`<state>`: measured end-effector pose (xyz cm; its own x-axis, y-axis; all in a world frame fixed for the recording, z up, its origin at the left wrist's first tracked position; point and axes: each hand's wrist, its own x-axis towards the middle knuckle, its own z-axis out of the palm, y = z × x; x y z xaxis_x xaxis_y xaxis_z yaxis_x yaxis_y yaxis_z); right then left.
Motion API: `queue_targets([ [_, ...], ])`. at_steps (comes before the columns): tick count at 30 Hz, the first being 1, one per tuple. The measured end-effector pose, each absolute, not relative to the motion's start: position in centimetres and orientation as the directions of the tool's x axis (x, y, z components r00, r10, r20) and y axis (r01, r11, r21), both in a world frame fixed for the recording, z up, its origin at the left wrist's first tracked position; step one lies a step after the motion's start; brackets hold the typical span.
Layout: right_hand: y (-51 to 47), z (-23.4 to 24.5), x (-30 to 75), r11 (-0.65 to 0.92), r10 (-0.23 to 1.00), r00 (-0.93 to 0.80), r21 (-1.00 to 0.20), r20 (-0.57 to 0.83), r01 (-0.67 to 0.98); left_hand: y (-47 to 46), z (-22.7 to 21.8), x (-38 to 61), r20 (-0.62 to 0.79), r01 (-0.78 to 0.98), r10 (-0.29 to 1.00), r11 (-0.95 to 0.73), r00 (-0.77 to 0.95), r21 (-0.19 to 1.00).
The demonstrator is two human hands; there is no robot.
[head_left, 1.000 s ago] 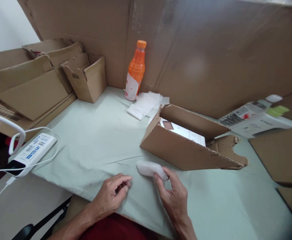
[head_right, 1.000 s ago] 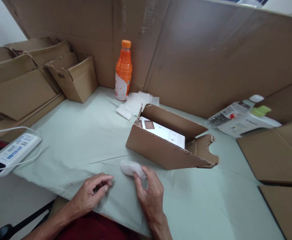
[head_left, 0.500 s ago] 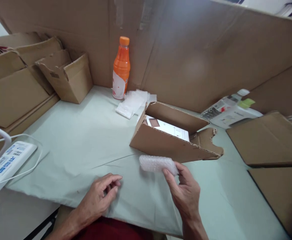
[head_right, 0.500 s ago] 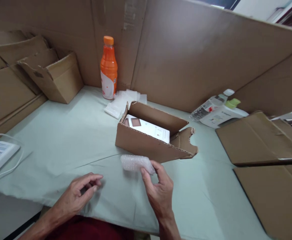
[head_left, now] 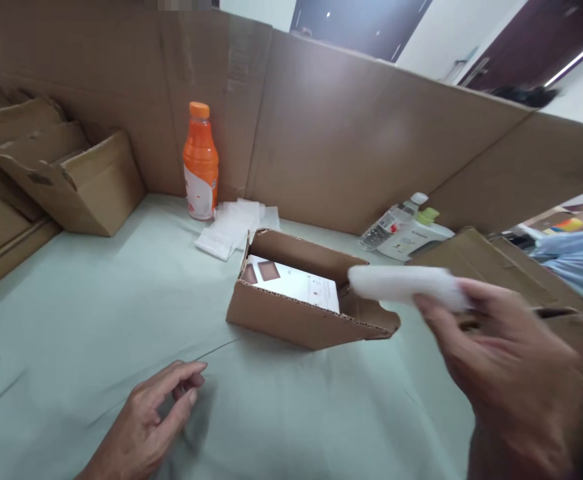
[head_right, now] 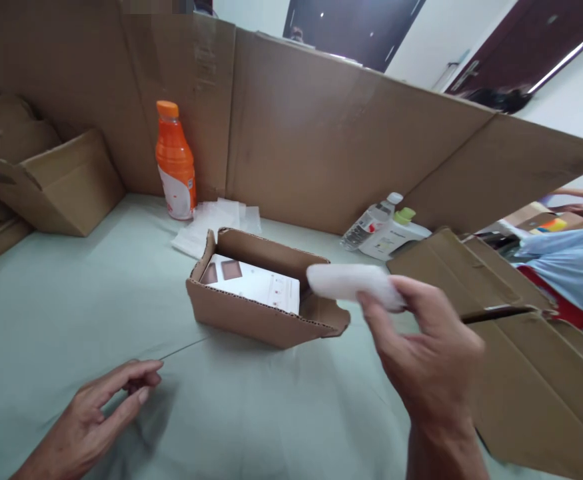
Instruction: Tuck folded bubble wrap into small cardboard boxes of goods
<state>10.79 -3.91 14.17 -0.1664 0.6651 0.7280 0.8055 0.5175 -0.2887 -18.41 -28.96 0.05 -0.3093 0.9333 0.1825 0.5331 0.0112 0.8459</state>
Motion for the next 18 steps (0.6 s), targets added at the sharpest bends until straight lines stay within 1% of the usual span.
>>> queue_targets([
  [2,-3.4,14.8,10.7,0.494,0.771,-0.340,-0.168,0.538,0.853,-28.2,-0.1,-18.3,0.172,0.532,0.936,0.018,-0.306,0.847],
  [3,-3.2,15.1,10.7,0.487,0.800,-0.393,-0.110,0.453,0.866,-27.8,-0.3,-18.2,0.167,0.529,0.939,0.018,-0.300,0.849],
  [4,-3.0,15.6,10.6,0.483,0.811,-0.424,-0.054,0.403,0.874,-27.4,-0.4,-18.1,0.155,0.525,0.945,0.020,-0.289,0.851],
  [5,-2.9,16.0,10.6,0.487,0.808,-0.448,-0.006,0.383,0.873,-27.0,-0.4,-17.9,0.141,0.523,0.952,0.023,-0.273,0.852],
  [7,-2.8,17.1,10.5,0.507,0.781,-0.482,0.049,0.397,0.861,-26.2,-0.3,-17.7,0.141,0.531,0.961,0.008,-0.239,0.847],
  [9,-2.6,18.2,10.1,0.496,0.773,-0.488,0.093,0.405,0.863,-25.4,0.0,-17.6,0.172,0.550,0.961,-0.027,-0.214,0.835],
  [10,-2.5,18.6,9.8,0.482,0.789,-0.487,0.116,0.375,0.869,-25.1,0.3,-17.5,0.194,0.558,0.959,-0.046,-0.208,0.828],
  [13,-1.7,18.9,8.5,0.451,0.865,-0.478,0.183,0.154,0.874,-24.0,1.2,-17.2,0.231,0.564,0.952,-0.081,-0.200,0.822],
  [15,-1.2,18.7,7.9,0.420,0.895,-0.444,0.243,0.051,0.874,-23.4,1.7,-17.0,0.226,0.553,0.953,-0.080,-0.202,0.830],
  [18,-0.8,18.7,7.8,0.386,0.906,-0.422,0.334,0.040,0.860,-22.8,2.3,-16.6,0.216,0.547,0.957,-0.078,-0.193,0.834],
])
